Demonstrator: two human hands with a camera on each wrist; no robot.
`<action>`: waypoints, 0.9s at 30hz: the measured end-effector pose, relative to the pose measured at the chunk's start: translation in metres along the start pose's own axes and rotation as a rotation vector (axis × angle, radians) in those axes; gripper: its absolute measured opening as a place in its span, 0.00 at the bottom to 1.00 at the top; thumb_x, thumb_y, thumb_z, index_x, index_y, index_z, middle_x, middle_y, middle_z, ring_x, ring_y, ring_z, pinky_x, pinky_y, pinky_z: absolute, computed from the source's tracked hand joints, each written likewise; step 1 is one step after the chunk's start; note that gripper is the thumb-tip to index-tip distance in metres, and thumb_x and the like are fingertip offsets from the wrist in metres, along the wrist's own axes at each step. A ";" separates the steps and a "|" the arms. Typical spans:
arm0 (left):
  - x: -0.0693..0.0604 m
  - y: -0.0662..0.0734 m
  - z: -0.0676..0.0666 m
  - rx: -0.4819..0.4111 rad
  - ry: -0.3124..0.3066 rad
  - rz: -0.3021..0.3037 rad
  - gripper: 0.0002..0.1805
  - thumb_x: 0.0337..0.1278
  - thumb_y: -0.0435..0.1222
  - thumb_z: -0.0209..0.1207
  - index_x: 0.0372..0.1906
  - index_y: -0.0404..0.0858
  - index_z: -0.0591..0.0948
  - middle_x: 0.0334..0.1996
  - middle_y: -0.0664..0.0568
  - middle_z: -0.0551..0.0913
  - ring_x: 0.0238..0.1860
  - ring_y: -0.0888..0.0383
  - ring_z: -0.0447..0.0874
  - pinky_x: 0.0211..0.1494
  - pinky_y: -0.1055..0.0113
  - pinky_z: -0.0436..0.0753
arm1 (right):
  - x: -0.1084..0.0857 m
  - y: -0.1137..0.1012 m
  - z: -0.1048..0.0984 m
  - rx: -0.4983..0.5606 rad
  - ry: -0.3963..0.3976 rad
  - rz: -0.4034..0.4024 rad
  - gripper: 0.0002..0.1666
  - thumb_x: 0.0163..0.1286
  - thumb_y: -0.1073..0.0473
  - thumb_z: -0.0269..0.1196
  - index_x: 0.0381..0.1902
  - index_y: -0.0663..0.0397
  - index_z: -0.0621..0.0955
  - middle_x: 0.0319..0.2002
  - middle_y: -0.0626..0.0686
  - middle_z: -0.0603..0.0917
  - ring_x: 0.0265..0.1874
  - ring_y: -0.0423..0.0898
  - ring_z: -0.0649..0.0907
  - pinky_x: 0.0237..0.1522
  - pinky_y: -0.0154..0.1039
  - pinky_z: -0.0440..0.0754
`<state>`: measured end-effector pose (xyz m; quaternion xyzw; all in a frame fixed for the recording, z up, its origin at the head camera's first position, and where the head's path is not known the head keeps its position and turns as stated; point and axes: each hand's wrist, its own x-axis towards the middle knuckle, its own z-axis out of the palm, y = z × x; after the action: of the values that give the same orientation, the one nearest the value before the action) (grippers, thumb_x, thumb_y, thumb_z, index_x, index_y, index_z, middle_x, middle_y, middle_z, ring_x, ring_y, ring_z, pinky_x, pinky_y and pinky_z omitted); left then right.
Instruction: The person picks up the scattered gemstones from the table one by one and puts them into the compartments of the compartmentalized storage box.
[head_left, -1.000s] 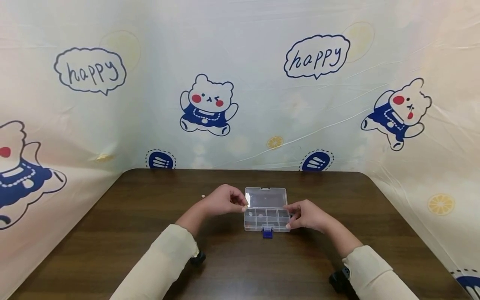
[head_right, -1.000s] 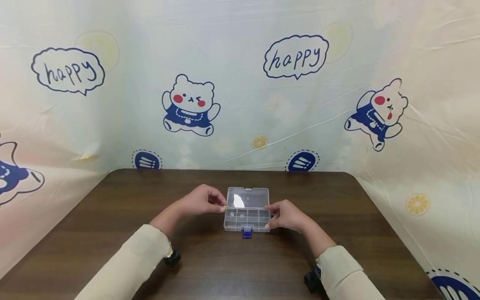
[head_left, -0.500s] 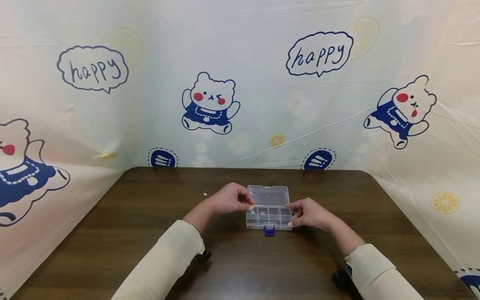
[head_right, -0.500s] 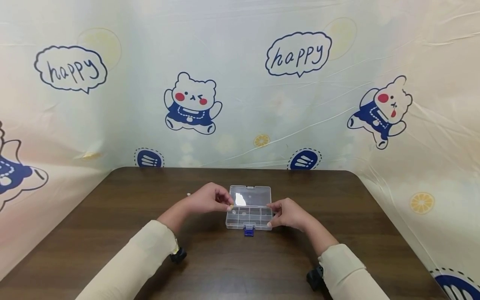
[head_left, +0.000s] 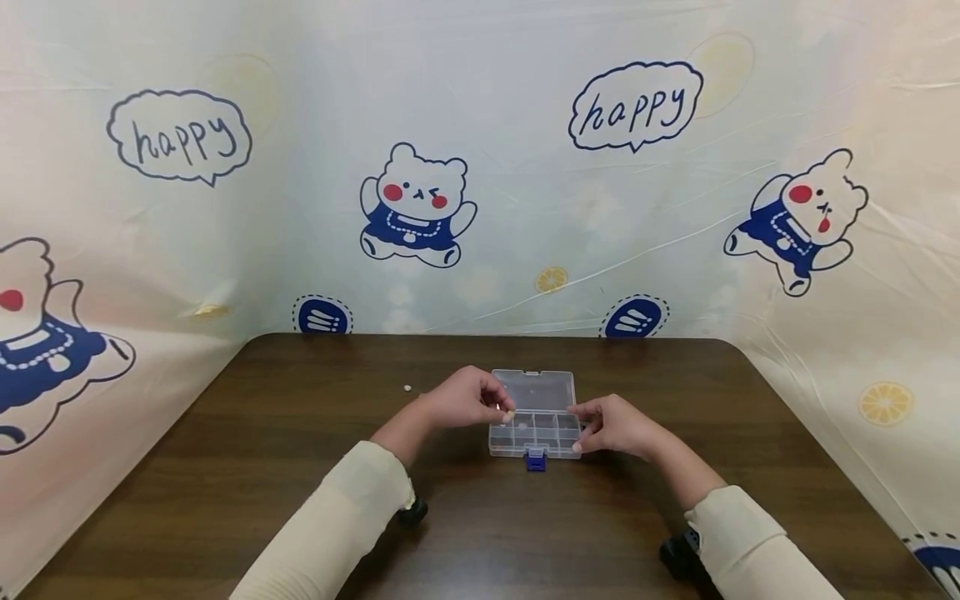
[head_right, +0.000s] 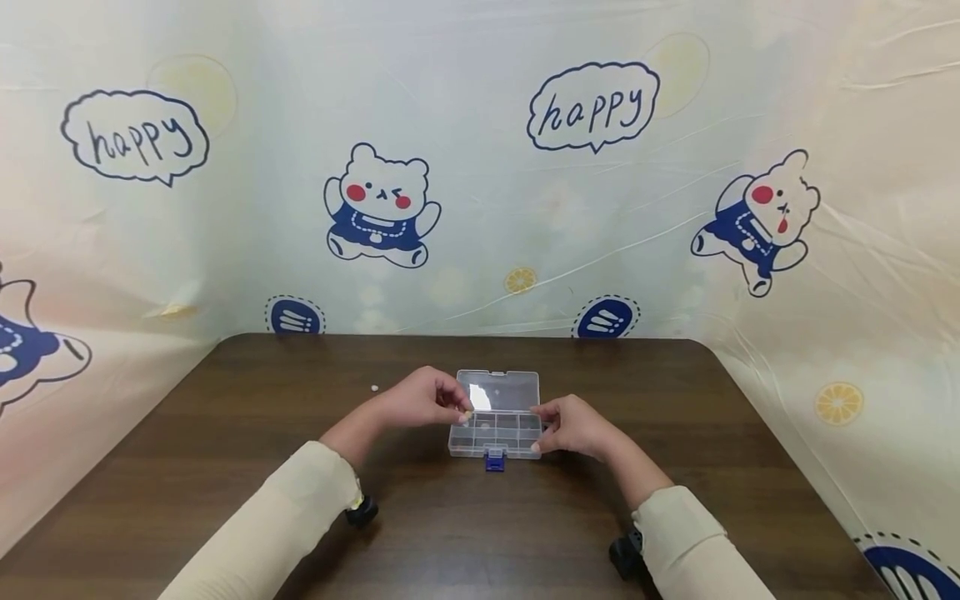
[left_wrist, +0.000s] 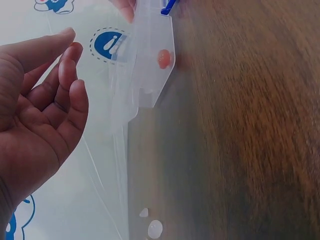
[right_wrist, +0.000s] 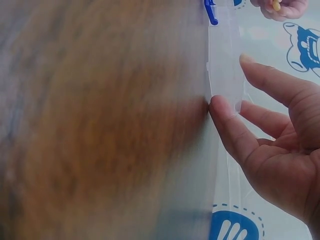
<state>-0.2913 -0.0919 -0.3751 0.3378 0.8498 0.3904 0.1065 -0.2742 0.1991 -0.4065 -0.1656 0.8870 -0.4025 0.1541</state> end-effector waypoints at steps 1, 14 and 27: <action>0.000 0.001 0.000 0.004 -0.002 -0.004 0.03 0.54 0.32 0.69 0.33 0.43 0.87 0.30 0.58 0.83 0.30 0.59 0.76 0.36 0.67 0.80 | 0.000 0.000 0.000 0.000 0.001 0.003 0.39 0.52 0.63 0.76 0.61 0.66 0.76 0.43 0.55 0.83 0.31 0.45 0.81 0.36 0.38 0.81; 0.008 0.004 0.009 0.072 -0.019 0.051 0.02 0.54 0.34 0.70 0.33 0.41 0.88 0.29 0.61 0.84 0.30 0.62 0.78 0.38 0.68 0.79 | 0.001 0.001 0.001 0.012 0.004 -0.005 0.38 0.51 0.63 0.76 0.60 0.67 0.77 0.43 0.56 0.82 0.31 0.45 0.81 0.35 0.39 0.81; 0.017 0.008 0.019 0.131 -0.074 0.049 0.02 0.54 0.33 0.69 0.33 0.40 0.88 0.26 0.62 0.84 0.27 0.66 0.77 0.36 0.71 0.79 | 0.001 0.000 -0.001 0.011 -0.009 -0.035 0.38 0.52 0.63 0.76 0.60 0.68 0.76 0.45 0.58 0.82 0.31 0.45 0.82 0.34 0.38 0.81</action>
<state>-0.2920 -0.0658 -0.3806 0.3788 0.8605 0.3237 0.1058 -0.2753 0.1996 -0.4062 -0.1819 0.8810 -0.4094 0.1521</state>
